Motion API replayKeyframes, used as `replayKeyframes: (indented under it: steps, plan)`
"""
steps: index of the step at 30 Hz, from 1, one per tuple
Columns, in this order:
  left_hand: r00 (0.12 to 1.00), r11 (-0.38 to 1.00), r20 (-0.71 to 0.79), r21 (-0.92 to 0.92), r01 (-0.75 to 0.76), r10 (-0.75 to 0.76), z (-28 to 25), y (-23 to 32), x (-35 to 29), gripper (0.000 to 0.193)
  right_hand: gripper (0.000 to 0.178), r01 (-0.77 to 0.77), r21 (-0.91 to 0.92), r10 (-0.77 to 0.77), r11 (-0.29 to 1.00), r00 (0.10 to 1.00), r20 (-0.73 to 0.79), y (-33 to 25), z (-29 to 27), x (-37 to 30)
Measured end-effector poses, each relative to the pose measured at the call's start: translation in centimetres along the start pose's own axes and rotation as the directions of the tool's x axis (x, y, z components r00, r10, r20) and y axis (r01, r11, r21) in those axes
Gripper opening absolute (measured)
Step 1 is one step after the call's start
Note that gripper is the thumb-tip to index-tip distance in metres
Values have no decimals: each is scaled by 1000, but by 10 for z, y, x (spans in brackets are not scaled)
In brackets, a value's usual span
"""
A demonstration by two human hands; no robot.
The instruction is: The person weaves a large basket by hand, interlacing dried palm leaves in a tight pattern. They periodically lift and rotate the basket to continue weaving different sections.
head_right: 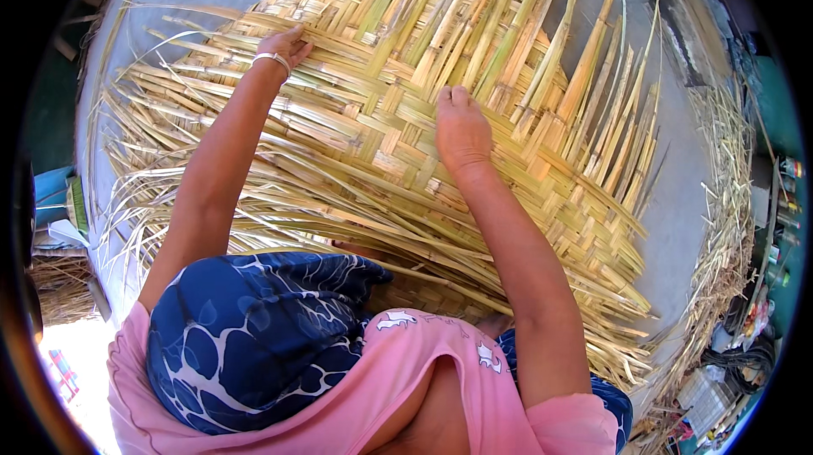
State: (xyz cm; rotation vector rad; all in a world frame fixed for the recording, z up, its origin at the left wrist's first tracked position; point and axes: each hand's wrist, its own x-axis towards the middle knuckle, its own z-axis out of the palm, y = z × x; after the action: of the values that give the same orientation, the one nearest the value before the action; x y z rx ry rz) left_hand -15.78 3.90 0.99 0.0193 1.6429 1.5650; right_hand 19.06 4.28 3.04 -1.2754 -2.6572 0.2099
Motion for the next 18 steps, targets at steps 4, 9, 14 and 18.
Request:
replayKeyframes:
  steps: [4,9,14,18]
  plan:
    - [998,993,45,103,-59,55,3,2,-15,29,34,44,-50,-45,998,999,-10,2,3,-2]
    - [998,845,51,532,-48,25,10,6,-33,29,34,83,-97,-82,992,997,13,2,1,-1]
    - [790,121,461,829,-546,404,37,-46,-100,32,33,73,-154,-68,985,997,37,3,6,0]
    - [351,-459,873,479,-749,339,58,-74,-123,47,31,52,-95,-46,994,997,56,1,9,-1]
